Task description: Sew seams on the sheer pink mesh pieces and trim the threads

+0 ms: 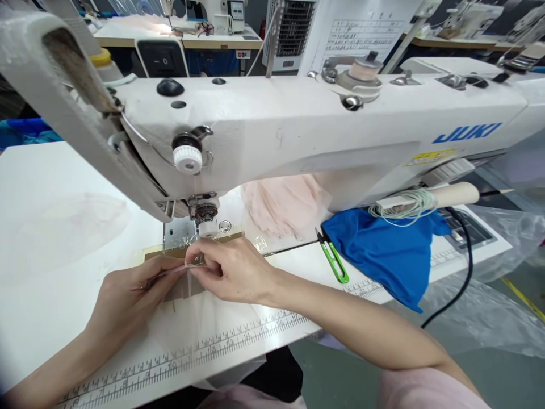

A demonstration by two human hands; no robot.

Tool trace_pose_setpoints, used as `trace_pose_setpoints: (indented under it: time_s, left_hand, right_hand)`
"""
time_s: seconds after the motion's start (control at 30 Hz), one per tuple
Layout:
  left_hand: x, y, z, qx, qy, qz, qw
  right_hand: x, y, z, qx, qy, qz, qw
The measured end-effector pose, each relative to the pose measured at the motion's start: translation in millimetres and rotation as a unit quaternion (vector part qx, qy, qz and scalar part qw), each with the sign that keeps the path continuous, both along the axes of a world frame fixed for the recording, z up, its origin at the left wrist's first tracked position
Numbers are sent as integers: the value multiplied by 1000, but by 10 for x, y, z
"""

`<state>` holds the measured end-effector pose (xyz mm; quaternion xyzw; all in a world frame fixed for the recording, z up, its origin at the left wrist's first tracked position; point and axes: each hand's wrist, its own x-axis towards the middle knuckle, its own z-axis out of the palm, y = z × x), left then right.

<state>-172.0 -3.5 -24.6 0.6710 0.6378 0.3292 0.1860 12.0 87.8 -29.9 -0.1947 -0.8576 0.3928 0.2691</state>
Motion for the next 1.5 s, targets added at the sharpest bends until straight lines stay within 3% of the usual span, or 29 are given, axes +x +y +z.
trace_pose_setpoints:
  time_s: [0.27,0.47,0.53,0.63,0.73,0.8,0.83,0.93,1.0,1.1,1.17,1.27,1.37,1.5]
  left_hand:
    - [-31,-34,-5,8,43,9,999]
    - [-9,-50,27,53,44,-37,997]
    - [9,-67,51,53,36,-33,997]
    - [29,-89,103,-2,-7,-29,1000]
    - [38,-66,142,-117,-36,-53,991]
    - [42,-24,132,-152,21,-41,987]
    - [44,-1,113,-149,69,-25,986]
    - [49,48,25,-97,202,31,974]
    - [49,50,-33,-9,259,42,965]
    - [54,17,-76,169,342,3,924]
    - [67,-16,-80,237,380,-34,894]
    - [92,-64,-79,242,399,-80,881]
    - [98,-86,-90,206,396,-94,890]
    - [71,-37,-112,192,375,-94,902]
  right_hand:
    - [11,5,-23,68,24,10,997]
    - [53,18,-62,280,-10,5,960]
    - [81,2,-27,320,-26,22,947]
    - [121,-29,82,273,-21,33,961]
    - [115,-30,187,95,-57,52,992]
    - [70,-3,201,17,-113,41,993]
    - [38,15,185,14,-142,20,990]
    - [-63,69,84,74,-185,-52,979]
    - [-108,90,13,103,-184,-82,974]
    - [-132,102,-50,127,-171,-105,971]
    - [-133,106,-74,136,-167,-112,970]
    - [-122,125,-115,152,-165,-112,968]
    - [-72,166,-141,223,-160,-103,956]
    - [47,220,-75,348,-206,-137,904]
